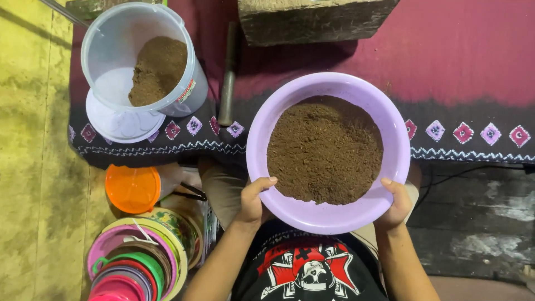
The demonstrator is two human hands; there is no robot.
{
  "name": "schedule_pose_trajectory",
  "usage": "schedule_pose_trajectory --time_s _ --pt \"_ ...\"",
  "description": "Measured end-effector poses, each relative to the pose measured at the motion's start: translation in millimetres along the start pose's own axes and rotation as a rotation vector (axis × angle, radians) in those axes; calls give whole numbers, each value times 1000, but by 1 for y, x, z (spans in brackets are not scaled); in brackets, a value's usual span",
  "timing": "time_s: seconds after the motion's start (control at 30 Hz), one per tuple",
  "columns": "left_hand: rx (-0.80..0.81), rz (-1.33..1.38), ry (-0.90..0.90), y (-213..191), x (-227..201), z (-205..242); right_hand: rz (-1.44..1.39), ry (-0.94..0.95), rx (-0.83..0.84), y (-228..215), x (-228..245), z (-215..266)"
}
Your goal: Mixing and sifting granular material in a bowl by hand to break up clumps
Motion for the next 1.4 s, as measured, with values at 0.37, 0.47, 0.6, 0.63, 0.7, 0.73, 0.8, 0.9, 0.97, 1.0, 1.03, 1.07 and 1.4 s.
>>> schedule_pose_trajectory --time_s 0.37,0.47,0.6,0.63,0.7,0.73,0.8,0.9,0.97,1.0,1.03,1.07,1.4 --pt "-16 -89 175 -12 11 3 1319 -1030 221 108 105 31" --pt "0 -135 191 -3 16 6 1377 -869 389 155 102 37" --pt "36 -134 220 16 8 19 1685 -906 438 168 79 10" --pt "39 -118 222 15 10 19 1734 -899 471 172 77 7" --pt "45 -98 226 32 -2 29 1787 -896 503 180 74 3" --pt "69 -111 233 51 -17 40 1811 -899 524 183 72 2" --pt "93 -121 239 64 -29 50 1837 -903 547 187 67 -1" --pt "69 -136 232 57 -23 46 1866 -901 599 190 60 -7" --pt "96 -120 249 61 -28 50 1901 -869 616 192 57 -9" --pt "96 -118 250 59 -26 48 1902 -871 617 190 54 -11" --pt "104 -128 251 56 -25 47 1908 -869 631 188 51 -13" --pt "113 -139 253 54 -23 46 1914 -867 645 186 48 -14" --pt "151 -114 284 48 -28 37 1909 -842 612 179 75 -14"
Point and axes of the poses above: each hand's wrist, its own z-axis away from the middle knuckle, its own y-axis out of the palm, x = y × z, the point moved 3 cm from there along -z, towards the middle knuckle, and after that the axes turned 8 degrees about x, right-handed, at the moved point
